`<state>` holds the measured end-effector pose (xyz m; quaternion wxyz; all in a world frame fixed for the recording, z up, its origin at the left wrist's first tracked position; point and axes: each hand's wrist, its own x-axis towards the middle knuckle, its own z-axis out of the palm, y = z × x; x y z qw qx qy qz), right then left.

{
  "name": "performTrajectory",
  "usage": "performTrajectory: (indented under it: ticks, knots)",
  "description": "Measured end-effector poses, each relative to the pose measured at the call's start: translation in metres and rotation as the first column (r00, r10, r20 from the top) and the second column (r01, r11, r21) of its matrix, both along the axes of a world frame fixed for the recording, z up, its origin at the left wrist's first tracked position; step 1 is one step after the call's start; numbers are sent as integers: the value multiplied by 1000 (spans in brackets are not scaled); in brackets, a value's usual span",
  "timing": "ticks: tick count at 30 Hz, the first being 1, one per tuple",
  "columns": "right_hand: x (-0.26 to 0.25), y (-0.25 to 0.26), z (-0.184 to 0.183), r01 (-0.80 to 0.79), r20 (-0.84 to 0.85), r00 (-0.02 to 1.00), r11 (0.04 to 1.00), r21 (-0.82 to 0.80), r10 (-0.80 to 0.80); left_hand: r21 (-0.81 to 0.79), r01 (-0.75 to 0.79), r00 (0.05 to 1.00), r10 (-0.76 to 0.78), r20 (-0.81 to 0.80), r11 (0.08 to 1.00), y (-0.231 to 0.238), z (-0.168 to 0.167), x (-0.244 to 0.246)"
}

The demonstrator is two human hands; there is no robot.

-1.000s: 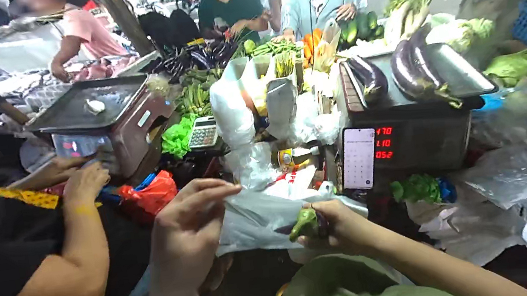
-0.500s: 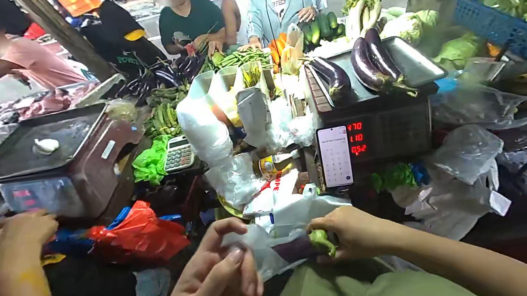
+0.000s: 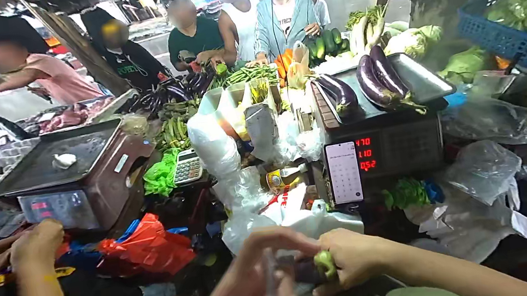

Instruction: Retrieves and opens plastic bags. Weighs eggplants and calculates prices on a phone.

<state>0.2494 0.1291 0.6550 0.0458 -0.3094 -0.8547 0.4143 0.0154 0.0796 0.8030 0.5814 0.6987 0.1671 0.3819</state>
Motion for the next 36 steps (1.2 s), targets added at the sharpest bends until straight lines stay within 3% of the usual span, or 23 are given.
performTrajectory:
  ticks: [3,5,7,9,13,16,17,19,21,22,24,26,29,32,34,36]
  knots:
    - [4,-6,6,67,157,984,994,85,-80,11,-147,988,147,-48,989,-2,2,-32]
    - [10,-10,16,112,182,969,957,268,-165,103,-312,922,327,-205,944,-5,4,-50]
    - [20,-10,10,245,-125,969,826,507,-211,252,-463,799,523,-297,850,-6,5,-64]
    - [34,-4,20,275,-345,931,849,451,-118,303,-524,743,601,-294,796,-2,7,-77]
    - [64,-3,73,144,-460,887,917,372,47,350,-550,735,639,-228,758,2,12,-93]
    - [96,8,117,263,-539,843,870,417,4,330,-487,812,558,-171,809,1,24,-91]
    - [108,18,129,371,-547,834,808,457,-74,333,-461,832,531,-160,823,2,28,-88]
    - [129,48,151,599,-502,796,556,576,-338,353,-410,860,485,-156,841,7,32,-88]
    - [146,92,160,726,-320,592,317,610,-739,364,-389,873,465,-146,846,10,42,-74]
    - [153,115,158,763,-193,450,263,591,-872,348,-368,885,439,-152,862,12,49,-63]
    - [162,151,150,794,78,235,238,560,-969,284,-292,910,357,-210,913,16,59,-44]
    - [160,166,148,814,212,154,246,526,-965,314,-256,889,350,-295,914,25,62,-31]
    - [156,174,153,835,241,172,271,479,-955,422,-252,820,424,-386,871,47,75,-23]
    - [175,173,158,901,102,271,289,325,-957,567,-231,760,510,-402,791,79,113,-12]
    - [191,159,174,940,-61,318,306,153,-946,703,-320,624,700,-348,635,96,141,1]
    - [199,128,201,919,-248,335,373,-125,-909,756,-487,340,892,-298,438,113,158,12]
